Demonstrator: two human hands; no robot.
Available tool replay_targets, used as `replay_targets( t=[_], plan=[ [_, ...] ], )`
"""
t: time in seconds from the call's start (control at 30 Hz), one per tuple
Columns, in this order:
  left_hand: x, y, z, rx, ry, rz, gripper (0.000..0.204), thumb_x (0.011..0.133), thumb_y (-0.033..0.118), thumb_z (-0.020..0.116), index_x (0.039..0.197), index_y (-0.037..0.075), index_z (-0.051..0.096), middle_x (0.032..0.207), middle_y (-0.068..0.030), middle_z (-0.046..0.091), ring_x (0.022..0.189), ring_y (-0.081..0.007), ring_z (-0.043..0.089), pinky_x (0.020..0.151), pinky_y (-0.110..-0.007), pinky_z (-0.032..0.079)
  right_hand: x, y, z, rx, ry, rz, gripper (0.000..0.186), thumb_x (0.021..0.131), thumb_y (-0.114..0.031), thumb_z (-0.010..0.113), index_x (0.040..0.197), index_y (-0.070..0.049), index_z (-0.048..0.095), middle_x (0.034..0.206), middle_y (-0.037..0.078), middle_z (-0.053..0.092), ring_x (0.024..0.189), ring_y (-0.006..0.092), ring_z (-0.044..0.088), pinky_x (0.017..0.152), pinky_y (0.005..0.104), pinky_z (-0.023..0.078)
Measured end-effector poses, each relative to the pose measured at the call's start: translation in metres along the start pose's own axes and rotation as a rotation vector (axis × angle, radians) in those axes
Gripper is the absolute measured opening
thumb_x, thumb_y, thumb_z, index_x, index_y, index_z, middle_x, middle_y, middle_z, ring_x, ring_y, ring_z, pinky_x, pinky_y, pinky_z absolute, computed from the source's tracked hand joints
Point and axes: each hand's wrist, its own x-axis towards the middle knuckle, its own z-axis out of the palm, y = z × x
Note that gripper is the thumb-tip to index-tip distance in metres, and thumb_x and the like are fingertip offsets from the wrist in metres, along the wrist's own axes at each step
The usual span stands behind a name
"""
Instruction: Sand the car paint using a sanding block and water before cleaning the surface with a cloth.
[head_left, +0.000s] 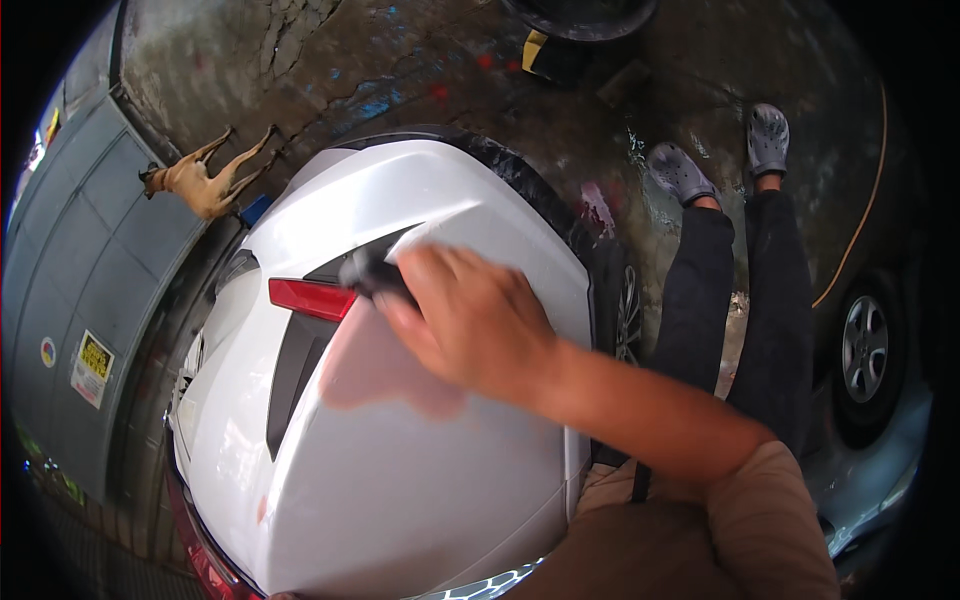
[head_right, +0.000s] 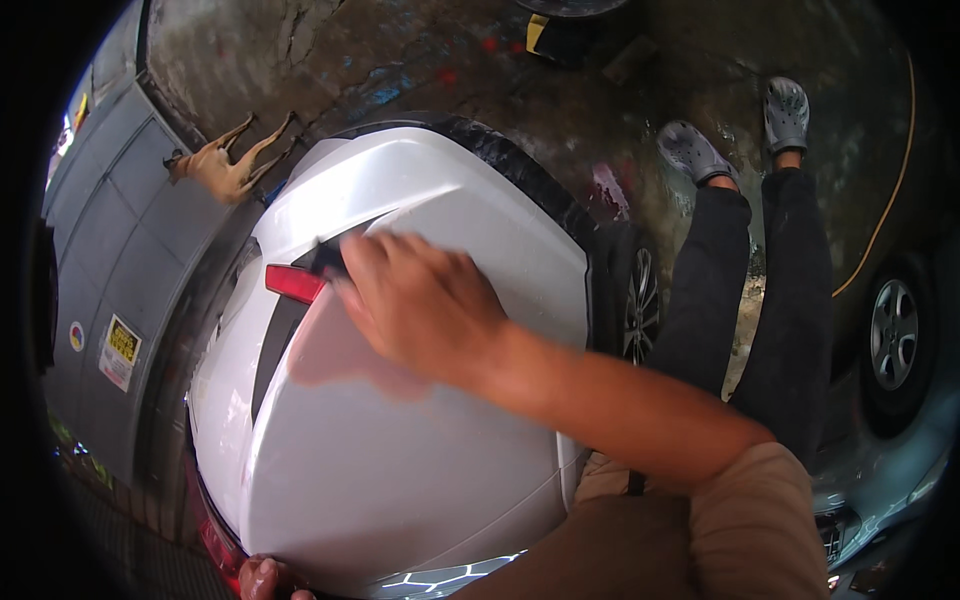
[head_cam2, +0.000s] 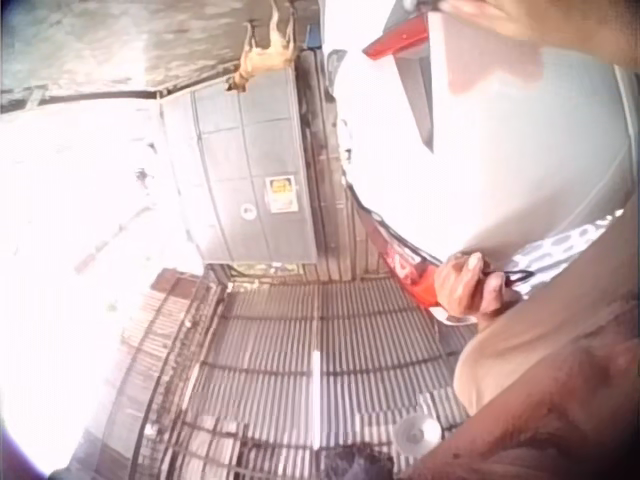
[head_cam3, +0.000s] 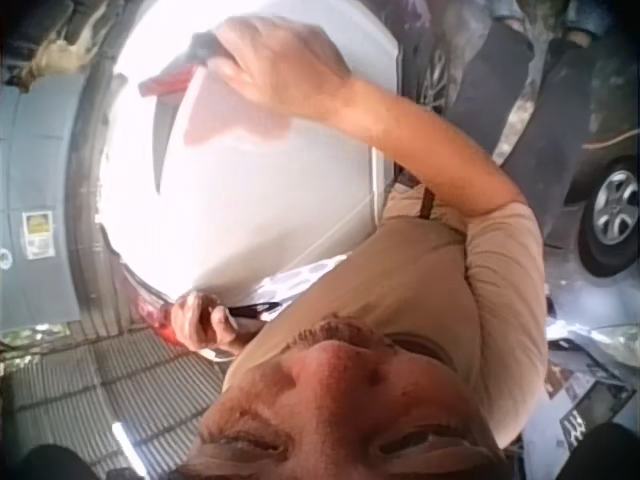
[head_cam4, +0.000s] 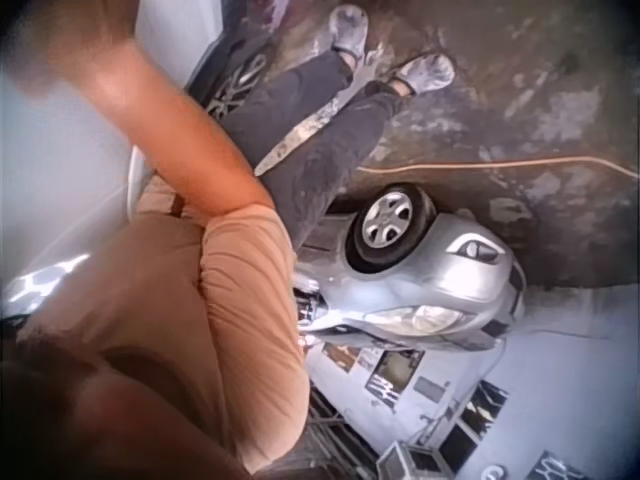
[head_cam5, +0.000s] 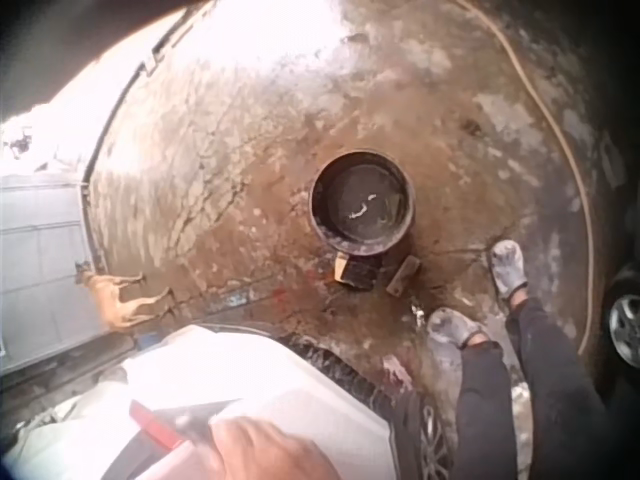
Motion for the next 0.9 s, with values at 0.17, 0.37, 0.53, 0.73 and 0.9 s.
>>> replay_targets(
  t=[0.17, 0.37, 0.53, 0.73, 0.9],
  plan=[
    [0.004, 0.001, -0.006, -0.069, -0.018, -0.124, 0.039, 0.100, 0.020, 0.058, 0.137, 0.009, 0.054, 0.113, -0.0178, 0.059, 0.062, -0.0206, 0.054, 0.051, -0.031, 0.043, -0.051, -0.012, 0.002, 0.047, -0.044, 0.049, 0.023, 0.086, -0.016, 0.068, 0.100, -0.003, 0.054, 0.093, 0.015, 0.063, 0.085, 0.0336, 0.066, 0.067, 0.0427, 0.056],
    [0.014, 0.000, 0.002, -0.065, 0.071, -0.054, 0.037, 0.096, 0.024, 0.065, 0.120, -0.004, 0.061, 0.083, -0.0141, 0.066, 0.057, -0.0214, 0.054, 0.049, -0.030, 0.043, 0.001, 0.019, -0.002, -0.072, -0.061, 0.117, 0.030, 0.086, -0.018, 0.069, 0.107, -0.001, 0.057, 0.091, 0.016, 0.064, 0.079, 0.0346, 0.067, 0.067, 0.0421, 0.056],
    [0.019, 0.003, 0.001, -0.096, 0.084, -0.185, 0.037, 0.095, 0.027, 0.067, 0.111, -0.006, 0.065, 0.083, -0.0144, 0.068, 0.056, -0.0216, 0.054, 0.048, -0.030, 0.042, -0.076, 0.019, -0.001, 0.076, 0.027, 0.035, 0.032, 0.084, -0.015, 0.071, 0.111, -0.002, 0.057, 0.088, 0.015, 0.065, 0.075, 0.0349, 0.066, 0.064, 0.0466, 0.054],
    [0.019, 0.003, 0.004, -0.157, 0.076, -0.190, 0.034, 0.097, 0.021, 0.064, 0.116, -0.007, 0.061, 0.089, -0.0157, 0.064, 0.056, -0.0182, 0.048, 0.045, -0.030, 0.036, -0.029, 0.030, -0.006, -0.044, -0.026, 0.105, 0.023, 0.087, -0.017, 0.069, 0.095, -0.005, 0.052, 0.084, 0.016, 0.064, 0.076, 0.0372, 0.065, 0.065, 0.0465, 0.053],
    [0.011, 0.000, 0.004, -0.129, 0.111, -0.091, 0.032, 0.097, 0.021, 0.064, 0.115, -0.006, 0.061, 0.090, -0.0155, 0.061, 0.056, -0.0156, 0.046, 0.045, -0.027, 0.036, -0.082, 0.031, -0.007, 0.076, 0.000, 0.137, 0.023, 0.086, -0.016, 0.069, 0.092, -0.003, 0.051, 0.082, 0.017, 0.063, 0.074, 0.0368, 0.065, 0.063, 0.0467, 0.053]
  ],
)
